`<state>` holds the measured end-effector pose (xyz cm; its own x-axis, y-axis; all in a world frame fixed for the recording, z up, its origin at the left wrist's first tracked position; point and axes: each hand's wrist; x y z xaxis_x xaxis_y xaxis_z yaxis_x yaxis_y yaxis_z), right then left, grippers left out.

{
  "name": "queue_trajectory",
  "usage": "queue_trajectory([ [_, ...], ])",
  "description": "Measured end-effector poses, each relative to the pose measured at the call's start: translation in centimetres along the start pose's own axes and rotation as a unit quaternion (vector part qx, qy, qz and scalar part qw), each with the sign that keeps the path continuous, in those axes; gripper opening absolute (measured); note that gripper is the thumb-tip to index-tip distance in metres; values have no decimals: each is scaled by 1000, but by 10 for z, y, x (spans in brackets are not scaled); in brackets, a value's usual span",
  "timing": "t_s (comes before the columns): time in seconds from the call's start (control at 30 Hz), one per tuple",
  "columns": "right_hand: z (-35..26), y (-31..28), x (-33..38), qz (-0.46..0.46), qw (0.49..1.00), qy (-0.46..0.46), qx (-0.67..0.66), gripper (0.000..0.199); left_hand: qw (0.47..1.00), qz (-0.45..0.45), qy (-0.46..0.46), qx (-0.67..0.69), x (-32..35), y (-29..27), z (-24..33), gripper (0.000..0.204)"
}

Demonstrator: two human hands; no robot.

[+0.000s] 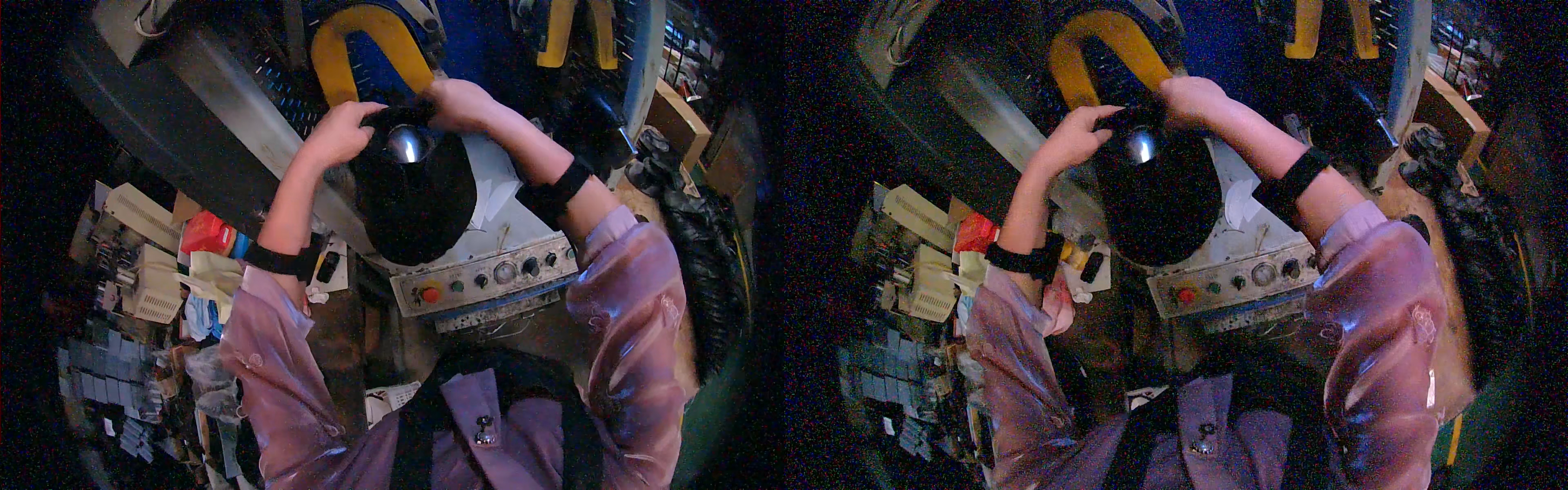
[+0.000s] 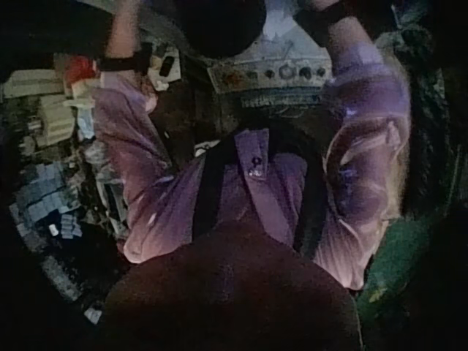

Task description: Shape the heel and counter of shoes using a heel-shaping machine.

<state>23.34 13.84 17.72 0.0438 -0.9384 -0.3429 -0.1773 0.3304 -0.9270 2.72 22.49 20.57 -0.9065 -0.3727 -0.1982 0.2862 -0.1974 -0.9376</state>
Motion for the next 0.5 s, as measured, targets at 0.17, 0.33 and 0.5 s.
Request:
queue_trajectory([
  [0.17,-10,5,0,65,997,-16,-49,24,997,46,-47,-34,0,-4,11,37],
  [0.33,-18,10,-1,134,990,-24,29,12,996,69,-49,-24,5,7,17,39],
  [0.5,-21,15,1,99,991,-37,85,11,982,34,-84,-167,5,18,19,51],
])
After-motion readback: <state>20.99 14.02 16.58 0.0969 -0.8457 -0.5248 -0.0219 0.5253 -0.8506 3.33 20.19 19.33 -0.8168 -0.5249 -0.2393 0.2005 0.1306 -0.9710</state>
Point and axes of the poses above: each hand's wrist, its own x-axis away from the middle knuckle, its own y-axis out of the palm, z = x × y, and after that the axes turned 5 degrees about -z, right-handed
